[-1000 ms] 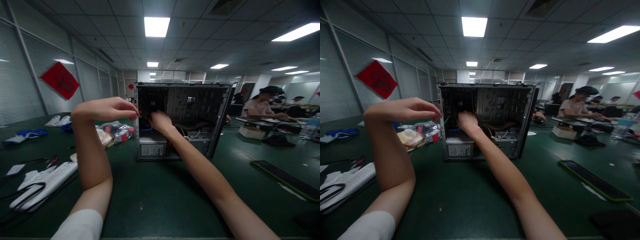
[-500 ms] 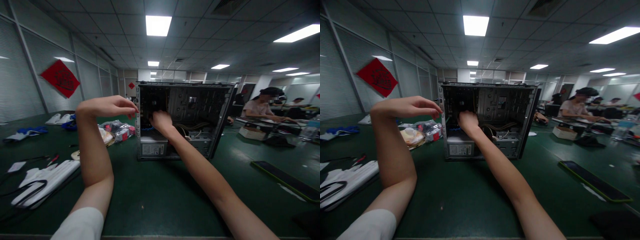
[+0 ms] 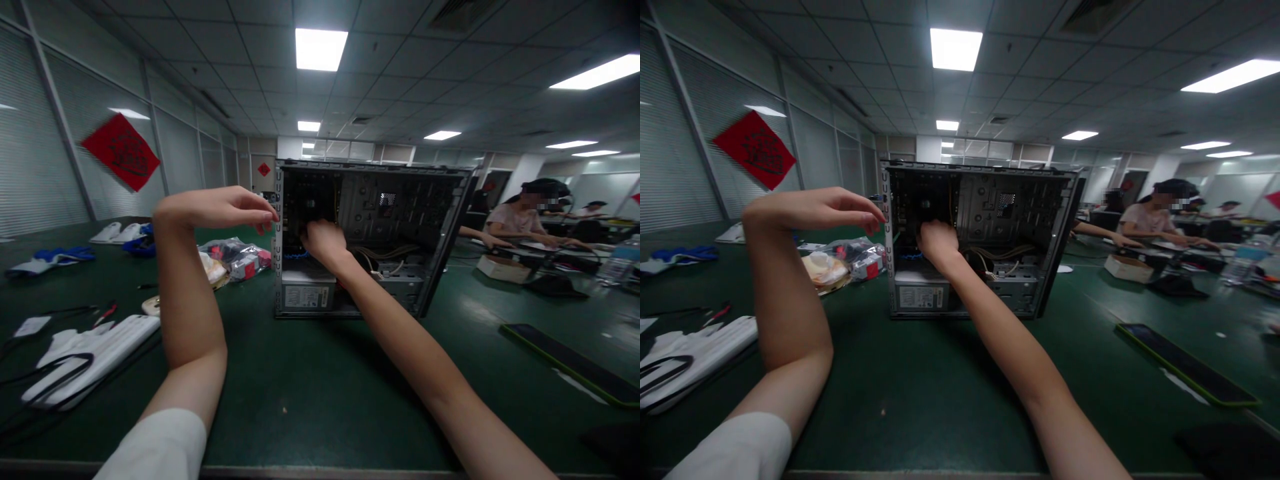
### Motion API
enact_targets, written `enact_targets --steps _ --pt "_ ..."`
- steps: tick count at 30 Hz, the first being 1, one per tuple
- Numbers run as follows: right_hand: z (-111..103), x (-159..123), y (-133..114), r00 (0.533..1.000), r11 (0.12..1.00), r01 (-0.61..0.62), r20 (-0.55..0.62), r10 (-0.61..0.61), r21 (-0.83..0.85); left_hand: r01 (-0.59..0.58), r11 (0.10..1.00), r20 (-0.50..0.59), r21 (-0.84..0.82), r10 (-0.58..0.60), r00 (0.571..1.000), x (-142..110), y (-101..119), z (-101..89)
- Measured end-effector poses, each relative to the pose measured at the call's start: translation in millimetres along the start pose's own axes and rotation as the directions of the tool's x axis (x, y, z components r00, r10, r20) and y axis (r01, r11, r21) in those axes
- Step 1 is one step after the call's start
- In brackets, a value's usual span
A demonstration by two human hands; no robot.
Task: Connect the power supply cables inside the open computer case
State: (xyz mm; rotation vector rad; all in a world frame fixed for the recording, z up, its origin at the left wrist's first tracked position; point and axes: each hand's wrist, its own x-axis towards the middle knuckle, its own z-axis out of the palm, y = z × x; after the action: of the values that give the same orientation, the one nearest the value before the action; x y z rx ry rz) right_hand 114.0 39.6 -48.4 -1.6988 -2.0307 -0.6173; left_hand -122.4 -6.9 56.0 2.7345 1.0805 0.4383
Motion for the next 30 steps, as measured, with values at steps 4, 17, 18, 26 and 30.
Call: enact_targets --steps 4,17,18,26,30 --pt "0 1 0 1.000 1.000 0.009 -0.004 -0.009 0.001 0.002 1.000 0.018 0.012 -0.002 1.000 3 3 1.2" --pt "-3 13 3 0.997 0.996 0.076 0.014 -0.077 0.038 0.020 0.998 0.071 0.062 -0.024 0.997 9 18 5.8" --pt "-4 13 4 0.996 0.996 0.082 0.016 -0.083 0.043 0.019 0.998 0.078 0.065 -0.024 0.997 10 20 6.1" --pt "-9 11 5 0.996 0.994 0.091 0.019 -0.092 0.057 0.003 0.998 0.101 0.064 -0.009 0.995 16 27 10.5" --pt "-11 12 7 0.996 0.995 0.081 0.021 -0.082 0.051 -0.020 0.996 0.089 0.089 0.012 0.996 16 25 10.9"
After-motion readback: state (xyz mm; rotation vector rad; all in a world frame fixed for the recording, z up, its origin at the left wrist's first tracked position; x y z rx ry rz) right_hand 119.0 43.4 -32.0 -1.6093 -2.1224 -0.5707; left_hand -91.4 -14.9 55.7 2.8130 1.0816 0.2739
